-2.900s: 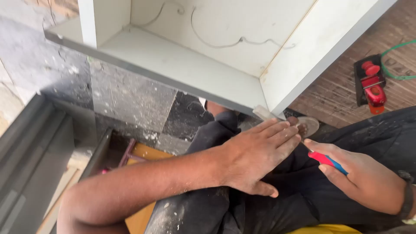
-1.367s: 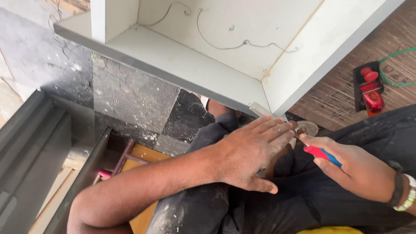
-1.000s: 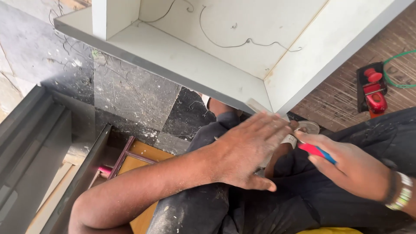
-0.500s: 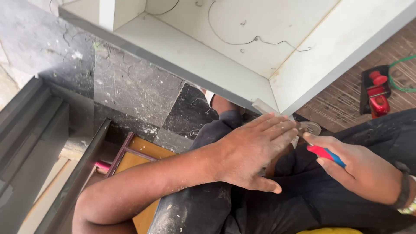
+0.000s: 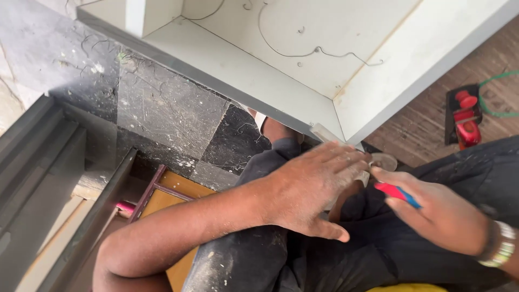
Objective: Filing and scraping the edges of a white cabinet frame during manufacture.
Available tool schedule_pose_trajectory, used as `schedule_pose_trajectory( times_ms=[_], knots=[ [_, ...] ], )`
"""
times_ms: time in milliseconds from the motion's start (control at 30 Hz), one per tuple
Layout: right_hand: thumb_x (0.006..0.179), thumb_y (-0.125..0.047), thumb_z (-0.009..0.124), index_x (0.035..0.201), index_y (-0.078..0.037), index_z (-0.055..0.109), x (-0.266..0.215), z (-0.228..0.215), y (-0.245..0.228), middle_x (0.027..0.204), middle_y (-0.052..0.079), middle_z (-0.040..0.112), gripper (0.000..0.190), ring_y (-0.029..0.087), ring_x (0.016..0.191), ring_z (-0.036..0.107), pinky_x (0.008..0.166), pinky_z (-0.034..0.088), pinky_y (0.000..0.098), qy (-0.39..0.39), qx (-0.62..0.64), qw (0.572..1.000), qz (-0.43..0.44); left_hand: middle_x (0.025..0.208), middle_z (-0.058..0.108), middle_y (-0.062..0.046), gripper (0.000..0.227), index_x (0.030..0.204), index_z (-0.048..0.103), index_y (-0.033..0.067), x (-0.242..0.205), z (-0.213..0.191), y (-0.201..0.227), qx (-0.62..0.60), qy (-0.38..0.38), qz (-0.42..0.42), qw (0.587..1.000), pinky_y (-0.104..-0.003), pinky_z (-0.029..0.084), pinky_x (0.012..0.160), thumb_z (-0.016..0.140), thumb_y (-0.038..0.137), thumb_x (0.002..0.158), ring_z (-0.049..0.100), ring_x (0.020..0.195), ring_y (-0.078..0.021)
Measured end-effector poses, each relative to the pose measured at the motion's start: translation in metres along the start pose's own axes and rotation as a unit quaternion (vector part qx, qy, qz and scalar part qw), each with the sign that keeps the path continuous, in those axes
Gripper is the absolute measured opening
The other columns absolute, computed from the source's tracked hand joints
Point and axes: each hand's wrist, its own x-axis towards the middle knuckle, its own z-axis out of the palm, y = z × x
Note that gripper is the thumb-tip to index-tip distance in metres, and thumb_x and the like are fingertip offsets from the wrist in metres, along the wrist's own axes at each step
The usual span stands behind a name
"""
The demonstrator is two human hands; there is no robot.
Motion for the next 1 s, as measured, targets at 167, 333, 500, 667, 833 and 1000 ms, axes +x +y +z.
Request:
schedule_pose_trajectory(
  times_ms=[167, 333, 500, 667, 833, 1000],
  knots=[
    [0.094, -0.034, 0.062, 0.157, -0.018, 0.042, 0.009, -0.01, -0.019, 0.124, 0.006, 0.073, 0.067, 0.022, 0.1, 0.074, 0.086, 0.059, 0.0353, -0.043, -0.027, 0.995, 0.081, 0.155, 0.044, -0.032, 0.112, 0.149, 0.039, -0.0136, -0.006, 0.004, -0.006, -0.011, 0.033, 0.006, 0.999, -0.053, 0.023, 0.13, 0.083, 0.057, 0.074, 0.036, 0.152, -0.0437],
    [0.09, -0.032, 0.062, 0.15, -0.016, 0.045, 0.017, 0.0, -0.018, 0.125, 0.01, 0.072, 0.065, 0.026, 0.106, 0.075, 0.088, 0.057, 0.0377, 0.011, -0.013, 1.0, 0.018, 0.152, 0.044, -0.033, 0.114, 0.148, 0.039, -0.0133, -0.009, 0.0, -0.006, 0.013, 0.006, -0.01, 1.0, -0.054, 0.021, 0.128, 0.083, 0.058, 0.071, 0.034, 0.15, -0.0446],
    [0.089, -0.025, 0.058, 0.148, -0.01, 0.047, 0.01, -0.005, -0.019, 0.14, 0.015, 0.066, 0.062, 0.03, 0.114, 0.072, 0.091, 0.055, 0.0391, 0.022, -0.029, 0.999, -0.036, 0.152, 0.044, -0.034, 0.115, 0.148, 0.038, -0.0148, -0.008, 0.003, -0.007, -0.008, 0.024, 0.015, 1.0, -0.054, 0.023, 0.128, 0.084, 0.058, 0.073, 0.035, 0.151, -0.0463],
    [0.094, -0.025, 0.057, 0.149, -0.01, 0.046, 0.031, -0.008, -0.045, 0.132, 0.014, 0.067, 0.058, 0.029, 0.113, 0.072, 0.094, 0.055, 0.0377, 0.018, -0.038, 0.999, -0.029, 0.148, 0.045, -0.034, 0.116, 0.145, 0.04, -0.0133, -0.013, -0.011, -0.004, 0.048, 0.027, -0.032, 0.998, -0.056, 0.022, 0.126, 0.087, 0.057, 0.066, 0.038, 0.146, -0.0458],
    [0.101, -0.027, 0.055, 0.151, -0.004, 0.045, -0.004, -0.008, -0.002, 0.13, 0.016, 0.071, 0.056, 0.028, 0.108, 0.074, 0.085, 0.056, 0.0355, 0.037, -0.05, 0.984, -0.167, 0.153, 0.05, -0.028, 0.1, 0.148, 0.042, -0.0094, -0.022, 0.003, -0.018, -0.044, 0.074, 0.06, 0.995, -0.053, 0.03, 0.132, 0.082, 0.051, 0.079, 0.042, 0.152, -0.0417],
    [0.107, -0.021, 0.049, 0.157, 0.0, 0.042, -0.015, 0.001, 0.03, 0.092, 0.009, 0.06, 0.054, 0.011, 0.064, 0.061, 0.064, 0.057, 0.029, 0.107, 0.282, 0.952, -0.044, 0.132, 0.066, -0.013, 0.05, 0.132, 0.062, 0.0094, -0.037, -0.018, -0.042, 0.144, 0.191, -0.044, 0.97, -0.046, 0.039, 0.118, 0.072, 0.044, 0.098, 0.052, 0.139, -0.0329]
  ],
)
